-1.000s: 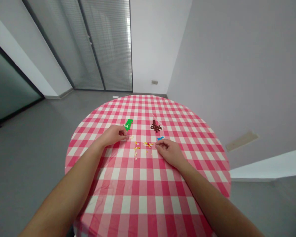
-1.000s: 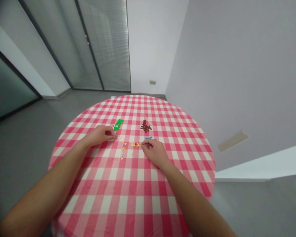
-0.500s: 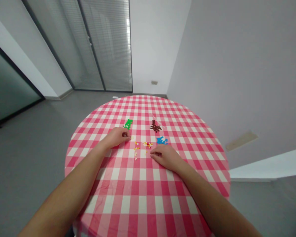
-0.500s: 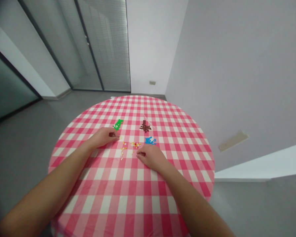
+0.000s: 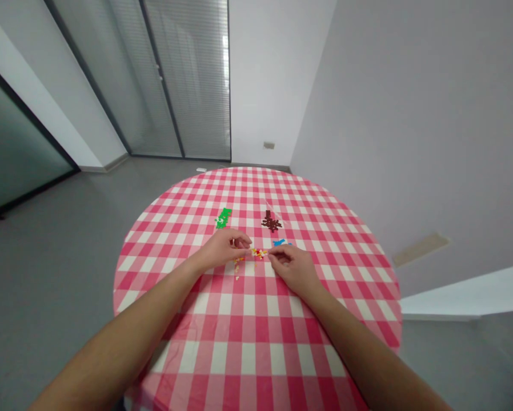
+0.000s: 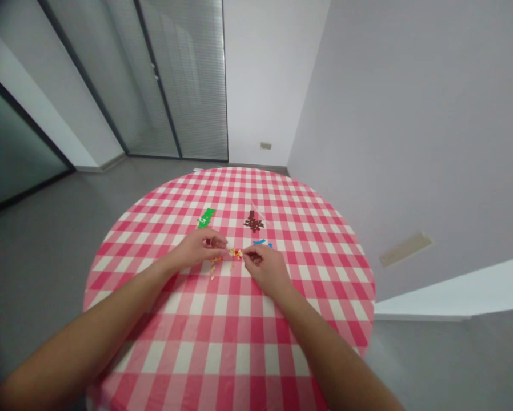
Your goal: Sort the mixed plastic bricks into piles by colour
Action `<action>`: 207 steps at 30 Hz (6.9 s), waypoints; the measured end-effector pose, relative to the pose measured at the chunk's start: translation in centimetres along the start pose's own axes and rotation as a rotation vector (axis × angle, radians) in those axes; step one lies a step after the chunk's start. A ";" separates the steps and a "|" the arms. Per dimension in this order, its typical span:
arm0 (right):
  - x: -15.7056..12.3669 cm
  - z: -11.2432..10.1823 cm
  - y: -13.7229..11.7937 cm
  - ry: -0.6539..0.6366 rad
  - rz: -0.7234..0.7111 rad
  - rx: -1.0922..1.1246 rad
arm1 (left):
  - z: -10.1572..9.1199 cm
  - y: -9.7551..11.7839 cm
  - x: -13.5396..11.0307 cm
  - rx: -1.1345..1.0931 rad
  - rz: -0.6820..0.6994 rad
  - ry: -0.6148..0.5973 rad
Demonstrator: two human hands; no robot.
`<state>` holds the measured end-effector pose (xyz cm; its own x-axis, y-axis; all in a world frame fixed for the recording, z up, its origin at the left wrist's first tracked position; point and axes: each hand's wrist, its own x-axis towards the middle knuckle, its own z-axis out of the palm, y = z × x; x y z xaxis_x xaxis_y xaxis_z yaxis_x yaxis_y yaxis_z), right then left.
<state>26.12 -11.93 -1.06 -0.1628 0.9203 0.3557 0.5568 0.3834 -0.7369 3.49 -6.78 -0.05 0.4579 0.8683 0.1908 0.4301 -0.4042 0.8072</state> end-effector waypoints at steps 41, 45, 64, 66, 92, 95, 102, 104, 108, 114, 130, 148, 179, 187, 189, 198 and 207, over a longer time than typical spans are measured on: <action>0.3 0.4 -0.3 -0.140 0.326 0.588 | 1.7 2.1 -0.5 0.226 0.436 -0.080; 0.3 0.3 -0.1 -0.155 0.336 0.610 | 1.7 1.9 -0.5 0.235 0.439 -0.096; 0.4 0.2 -0.2 -0.133 0.382 0.695 | 1.5 2.1 -0.3 0.284 0.404 -0.005; 0.5 0.2 0.1 -0.098 0.385 0.676 | 0.4 1.5 0.0 0.269 0.341 0.007; 0.4 0.3 2.0 -0.040 0.365 0.638 | -5.1 -3.5 0.4 0.157 -0.275 -0.033; 0.3 0.1 1.8 -0.015 0.289 0.423 | -5.1 -3.6 0.4 0.173 -0.273 -0.033; 0.3 0.2 1.5 -0.147 -0.056 -0.311 | -5.3 -3.8 0.3 0.194 -0.267 -0.043; 0.2 0.4 1.4 -0.199 -0.071 -0.392 | -5.3 -3.7 0.3 0.200 -0.260 -0.041; 0.3 0.4 0.9 -0.237 -0.037 -0.470 | -5.1 -3.3 0.3 0.201 -0.240 -0.020; 0.6 0.2 0.4 -0.254 -0.005 -0.490 | -3.9 -0.9 0.0 0.177 -0.065 -0.117; 0.4 0.4 0.6 -0.236 -0.039 -0.461 | -3.1 -0.9 0.2 0.313 0.006 -0.136; 0.3 0.4 0.9 -0.178 -0.054 -0.411 | -2.0 -1.1 0.5 0.374 0.138 -0.179; 0.7 -1.2 0.5 -0.303 -0.134 -0.262 | 0.0 0.5 0.1 0.119 -0.035 -0.072; 0.5 -2.1 0.9 -0.496 -0.206 -0.291 | -0.8 -0.3 0.2 0.112 -0.054 -0.117; 0.5 -2.3 1.0 -0.527 -0.203 -0.289 | -0.7 -0.5 0.2 0.090 -0.041 -0.133; 0.9 -1.1 0.9 -0.307 -0.085 -0.412 | -0.7 -0.9 0.2 0.127 -0.044 -0.128; 1.3 0.2 0.5 -0.286 -0.080 -0.661 | -0.6 -0.8 0.3 0.132 -0.044 -0.116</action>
<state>26.05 -10.51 -1.08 -0.3804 0.9103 0.1632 0.8956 0.4066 -0.1806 2.80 -6.07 -0.28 0.5198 0.8501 0.0849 0.5467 -0.4073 0.7316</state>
